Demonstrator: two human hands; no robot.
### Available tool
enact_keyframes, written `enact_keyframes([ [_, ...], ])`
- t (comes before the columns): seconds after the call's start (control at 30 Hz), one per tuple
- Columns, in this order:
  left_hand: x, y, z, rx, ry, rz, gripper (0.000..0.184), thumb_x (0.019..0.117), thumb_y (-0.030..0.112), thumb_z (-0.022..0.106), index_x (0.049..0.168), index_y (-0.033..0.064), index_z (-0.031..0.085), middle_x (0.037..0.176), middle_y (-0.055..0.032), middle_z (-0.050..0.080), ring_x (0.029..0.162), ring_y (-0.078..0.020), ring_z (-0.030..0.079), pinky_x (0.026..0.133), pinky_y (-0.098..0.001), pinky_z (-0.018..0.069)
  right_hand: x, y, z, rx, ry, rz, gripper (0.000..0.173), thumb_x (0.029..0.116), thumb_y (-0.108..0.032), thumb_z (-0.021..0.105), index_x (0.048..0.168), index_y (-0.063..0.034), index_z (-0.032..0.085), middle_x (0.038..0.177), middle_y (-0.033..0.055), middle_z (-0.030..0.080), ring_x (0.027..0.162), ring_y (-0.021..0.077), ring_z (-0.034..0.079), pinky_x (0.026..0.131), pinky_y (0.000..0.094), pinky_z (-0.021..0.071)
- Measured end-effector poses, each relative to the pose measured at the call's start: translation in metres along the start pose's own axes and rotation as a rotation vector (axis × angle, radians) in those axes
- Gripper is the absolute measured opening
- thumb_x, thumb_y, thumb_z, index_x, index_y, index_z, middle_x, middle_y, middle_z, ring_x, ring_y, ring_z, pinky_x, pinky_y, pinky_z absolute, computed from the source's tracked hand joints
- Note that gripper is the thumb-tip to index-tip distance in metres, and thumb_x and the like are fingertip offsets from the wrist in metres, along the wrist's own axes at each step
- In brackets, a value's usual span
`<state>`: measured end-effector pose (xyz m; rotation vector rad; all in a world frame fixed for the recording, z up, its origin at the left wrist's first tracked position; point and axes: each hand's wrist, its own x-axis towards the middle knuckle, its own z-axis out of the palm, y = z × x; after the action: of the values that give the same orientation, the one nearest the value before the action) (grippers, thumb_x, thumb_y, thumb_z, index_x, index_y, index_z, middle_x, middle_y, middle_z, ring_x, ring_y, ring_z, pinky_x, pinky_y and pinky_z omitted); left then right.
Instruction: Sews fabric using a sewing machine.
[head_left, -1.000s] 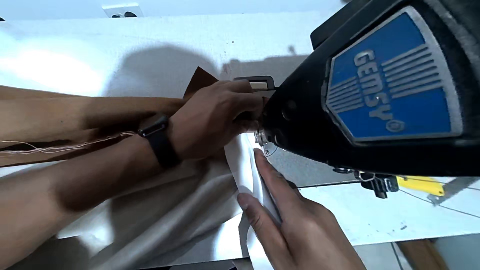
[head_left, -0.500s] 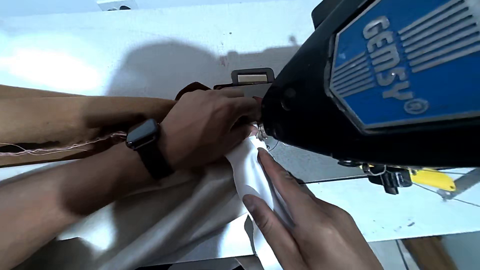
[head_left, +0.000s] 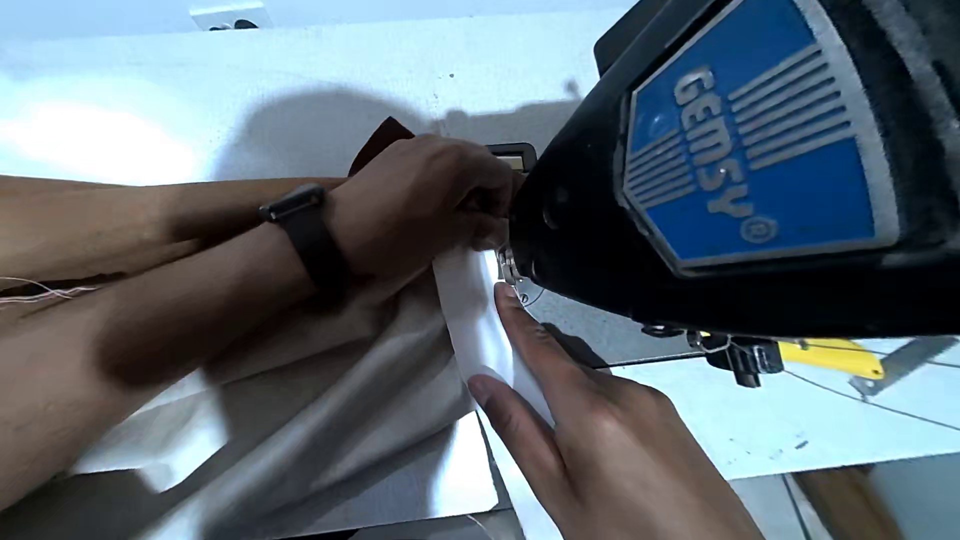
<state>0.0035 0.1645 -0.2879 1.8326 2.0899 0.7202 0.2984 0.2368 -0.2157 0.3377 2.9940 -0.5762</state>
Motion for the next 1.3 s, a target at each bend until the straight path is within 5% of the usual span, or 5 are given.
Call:
enact_keyframes([
  [0.23,0.015,-0.063,0.025,-0.011,0.016,0.107,0.022,0.0900,0.051,0.069,0.104,0.0336,0.066,0.090,0.0152,0.061,0.084,0.0004,0.060,0.073,-0.0300,0.0557,-0.002,-0.003,0.001,0.019,0.009,0.024,0.067,0.1022,-0.056,0.050,0.152,-0.0109,0.051,0.076,0.0008,0.069,0.058,0.0162,0.062,0.048,0.0388,0.0499],
  [1.03,0.008,-0.053,0.006,-0.132,-0.075,0.261,0.023,0.0945,0.047,0.068,0.108,0.0288,0.065,0.095,0.0135,0.062,0.083,0.0029,0.060,0.073,-0.0229,0.0567,-0.008,-0.039,0.011,0.102,0.054,0.109,0.083,0.0974,-0.065,0.053,0.158,-0.0092,0.042,0.072,-0.0019,0.067,0.056,0.0145,0.060,0.048,0.0394,0.0503],
  [1.13,-0.007,-0.005,-0.012,-0.145,0.034,0.322,0.014,0.0936,0.035,0.070,0.100,0.0238,0.068,0.089,0.0112,0.063,0.078,0.0023,0.059,0.066,-0.0198,0.0536,-0.011,-0.036,0.016,0.072,0.057,0.125,0.080,0.0984,-0.065,0.050,0.159,-0.0130,0.041,0.071,-0.0030,0.065,0.055,0.0146,0.059,0.048,0.0407,0.0502],
  [1.2,-0.022,0.070,-0.053,0.002,-0.134,0.039,0.008,0.0968,0.030,0.070,0.098,0.0223,0.069,0.092,0.0108,0.067,0.085,0.0001,0.063,0.077,-0.0250,0.0548,-0.014,-0.034,0.017,0.049,0.072,0.116,0.078,0.0989,-0.064,0.050,0.157,-0.0128,0.044,0.069,-0.0019,0.064,0.054,0.0159,0.058,0.047,0.0420,0.0491],
  [1.3,-0.030,0.075,-0.048,-0.002,-0.051,0.124,0.010,0.0969,0.026,0.068,0.096,0.0166,0.070,0.094,0.0054,0.067,0.085,-0.0035,0.062,0.078,-0.0261,0.0539,-0.017,-0.033,0.018,0.026,0.102,0.107,0.078,0.0983,-0.066,0.049,0.156,-0.0131,0.046,0.068,-0.0024,0.064,0.053,0.0149,0.057,0.046,0.0407,0.0483],
])
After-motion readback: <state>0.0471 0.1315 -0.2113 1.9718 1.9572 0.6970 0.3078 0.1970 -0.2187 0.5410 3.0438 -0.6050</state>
